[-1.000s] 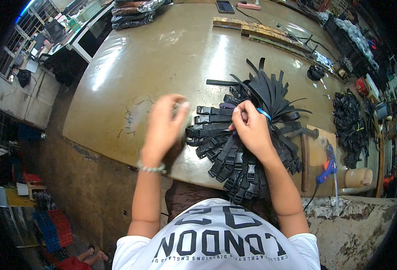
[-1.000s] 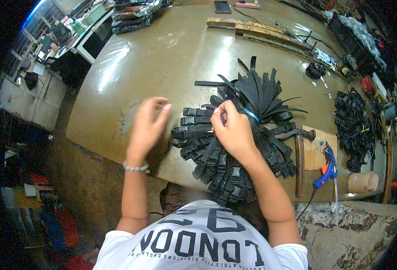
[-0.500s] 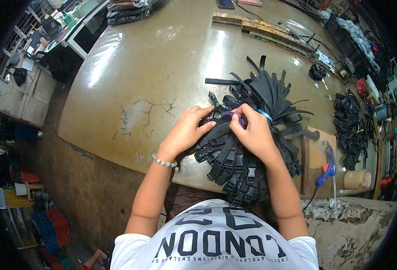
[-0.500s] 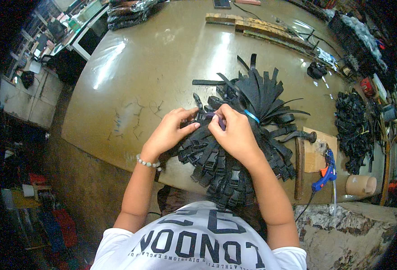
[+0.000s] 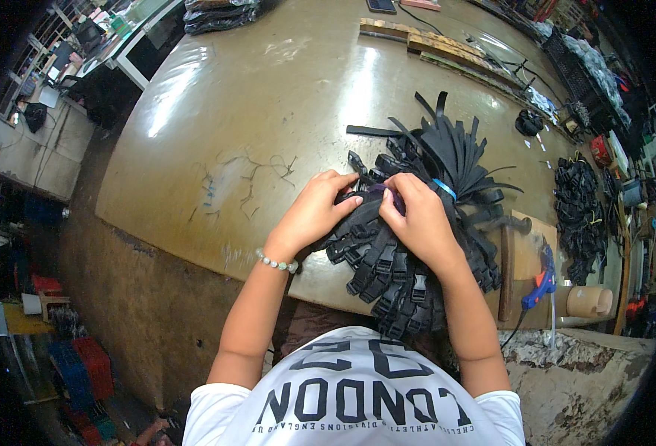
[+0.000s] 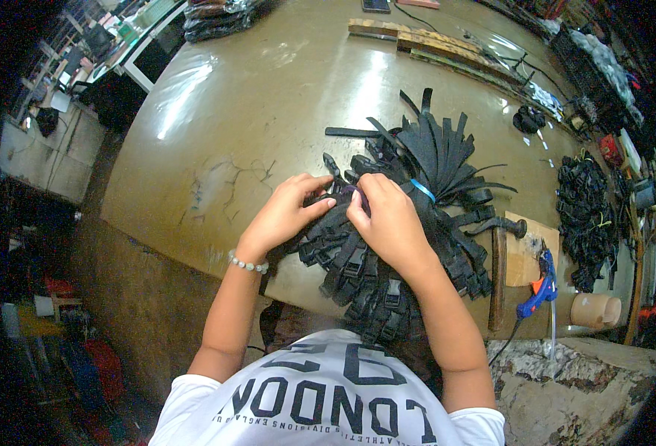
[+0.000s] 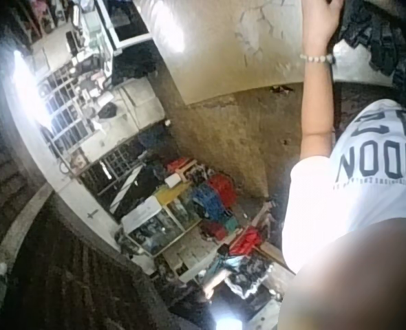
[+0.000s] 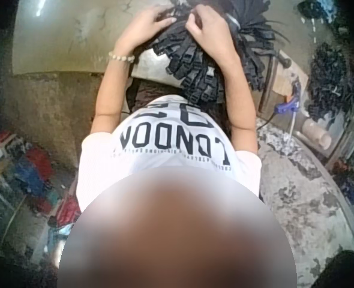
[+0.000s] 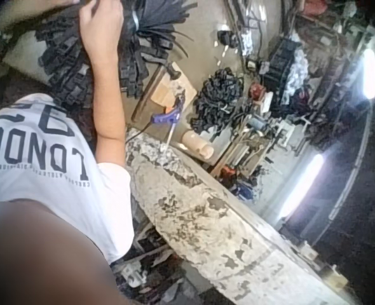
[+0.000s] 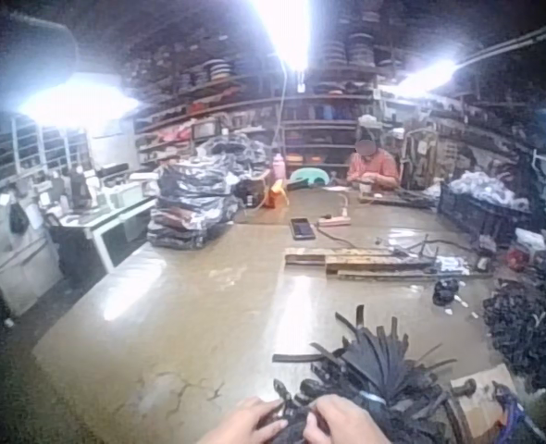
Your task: The person repeatedly picks up black webbing straps and plastic buckles from a pile on a table. They thread the strap ends through the buckles and pull them tight, then place the assembled units back on the table. The process is repeated continuously throughout the clip.
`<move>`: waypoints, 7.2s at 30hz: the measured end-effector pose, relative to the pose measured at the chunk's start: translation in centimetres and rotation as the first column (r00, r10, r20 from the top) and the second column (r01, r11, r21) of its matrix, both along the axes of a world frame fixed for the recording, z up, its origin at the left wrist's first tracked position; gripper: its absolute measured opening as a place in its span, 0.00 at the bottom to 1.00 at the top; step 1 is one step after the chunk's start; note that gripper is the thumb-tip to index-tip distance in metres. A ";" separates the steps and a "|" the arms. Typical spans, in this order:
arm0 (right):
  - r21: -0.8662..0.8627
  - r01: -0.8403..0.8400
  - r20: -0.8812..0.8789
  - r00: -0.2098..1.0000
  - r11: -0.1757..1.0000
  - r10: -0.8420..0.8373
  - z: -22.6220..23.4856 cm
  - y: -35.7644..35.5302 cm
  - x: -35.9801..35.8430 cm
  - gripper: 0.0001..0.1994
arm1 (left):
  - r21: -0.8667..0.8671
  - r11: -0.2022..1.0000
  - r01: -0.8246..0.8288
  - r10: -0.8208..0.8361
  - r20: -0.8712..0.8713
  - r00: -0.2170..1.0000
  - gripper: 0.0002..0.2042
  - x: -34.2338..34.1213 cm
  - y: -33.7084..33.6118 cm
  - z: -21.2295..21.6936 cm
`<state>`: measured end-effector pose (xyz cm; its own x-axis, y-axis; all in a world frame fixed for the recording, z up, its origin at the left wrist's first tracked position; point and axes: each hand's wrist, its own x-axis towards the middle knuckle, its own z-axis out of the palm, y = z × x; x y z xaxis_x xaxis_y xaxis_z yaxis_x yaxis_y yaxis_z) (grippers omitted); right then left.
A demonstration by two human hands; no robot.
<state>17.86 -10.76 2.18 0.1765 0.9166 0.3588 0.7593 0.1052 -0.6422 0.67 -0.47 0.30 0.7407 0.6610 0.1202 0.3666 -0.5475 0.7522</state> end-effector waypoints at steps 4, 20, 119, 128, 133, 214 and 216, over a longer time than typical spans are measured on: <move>-0.021 0.006 -0.024 1.000 1.000 -0.007 -0.2 0.0 0.2 0.07 | 0.020 0.997 -0.074 0.074 -0.010 0.997 0.17 0.0 -0.5 0.2; -0.135 0.003 -0.686 0.721 0.991 -0.096 -0.2 0.3 1.2 0.10 | 0.367 0.930 -0.008 -0.027 0.091 0.996 0.12 0.3 0.1 2.2; -0.050 0.185 -0.564 0.806 0.981 -0.181 0.6 -5.7 0.7 0.08 | 0.099 0.979 -0.181 0.163 0.171 0.972 0.11 3.8 -1.7 1.2; 0.120 0.084 -0.319 0.947 0.989 -0.042 1.5 -2.1 7.3 0.14 | 0.311 0.949 0.040 0.019 -0.184 0.983 0.36 6.5 -4.8 3.7; 0.211 -0.172 0.348 0.933 0.962 0.091 -0.1 1.8 10.5 0.11 | 0.262 0.959 0.111 -0.010 -0.356 0.934 0.41 8.1 -6.3 3.8; 0.035 0.088 -0.399 0.914 0.996 -0.067 0.1 -0.1 1.6 0.06 | 0.168 0.932 -0.322 0.294 0.171 0.940 0.07 2.2 -3.1 1.4; 0.058 0.089 -0.415 0.908 0.994 -0.057 0.2 0.1 1.6 0.05 | 0.229 0.911 -0.342 0.303 0.190 0.934 0.07 2.4 -3.3 1.2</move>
